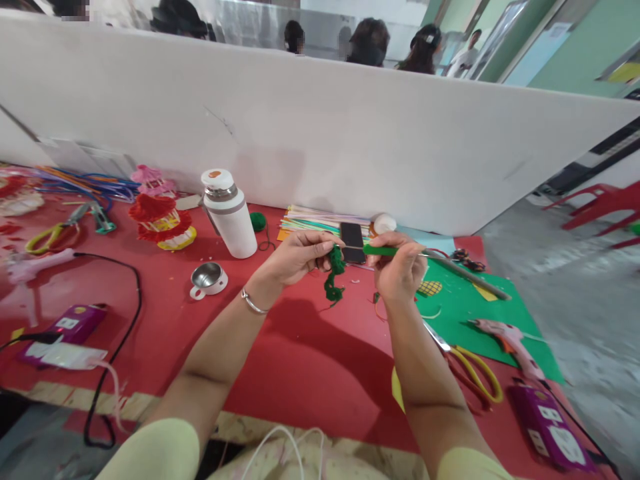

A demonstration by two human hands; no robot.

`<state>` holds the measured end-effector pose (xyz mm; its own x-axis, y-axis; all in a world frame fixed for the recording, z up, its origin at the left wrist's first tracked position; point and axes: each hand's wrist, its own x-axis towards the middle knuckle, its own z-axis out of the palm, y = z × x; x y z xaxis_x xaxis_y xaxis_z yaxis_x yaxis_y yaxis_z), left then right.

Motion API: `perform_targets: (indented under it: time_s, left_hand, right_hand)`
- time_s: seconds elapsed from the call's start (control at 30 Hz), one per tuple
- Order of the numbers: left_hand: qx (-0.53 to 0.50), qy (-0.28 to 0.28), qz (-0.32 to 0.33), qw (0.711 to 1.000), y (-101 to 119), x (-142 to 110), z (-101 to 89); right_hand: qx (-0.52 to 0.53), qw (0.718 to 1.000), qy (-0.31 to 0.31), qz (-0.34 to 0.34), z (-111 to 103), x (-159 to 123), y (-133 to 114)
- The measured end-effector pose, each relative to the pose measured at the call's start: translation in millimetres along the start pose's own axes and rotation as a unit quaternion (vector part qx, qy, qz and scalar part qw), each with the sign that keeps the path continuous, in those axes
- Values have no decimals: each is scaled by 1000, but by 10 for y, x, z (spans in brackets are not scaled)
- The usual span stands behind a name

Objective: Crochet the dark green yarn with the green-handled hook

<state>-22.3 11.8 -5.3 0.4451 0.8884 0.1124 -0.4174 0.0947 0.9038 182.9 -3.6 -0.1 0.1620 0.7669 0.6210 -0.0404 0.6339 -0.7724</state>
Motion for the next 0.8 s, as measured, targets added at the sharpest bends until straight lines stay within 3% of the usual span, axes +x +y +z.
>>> perform_targets:
  time_s: [0.37, 0.8]
  left_hand:
    - [23, 11, -3, 1000, -17, 3, -15]
    - [-29, 35, -7, 999, 30, 37, 51]
  right_hand:
    - [-2, 1000, 0, -21, -5, 19, 29]
    - [32, 997, -37, 55, 31, -8, 132]
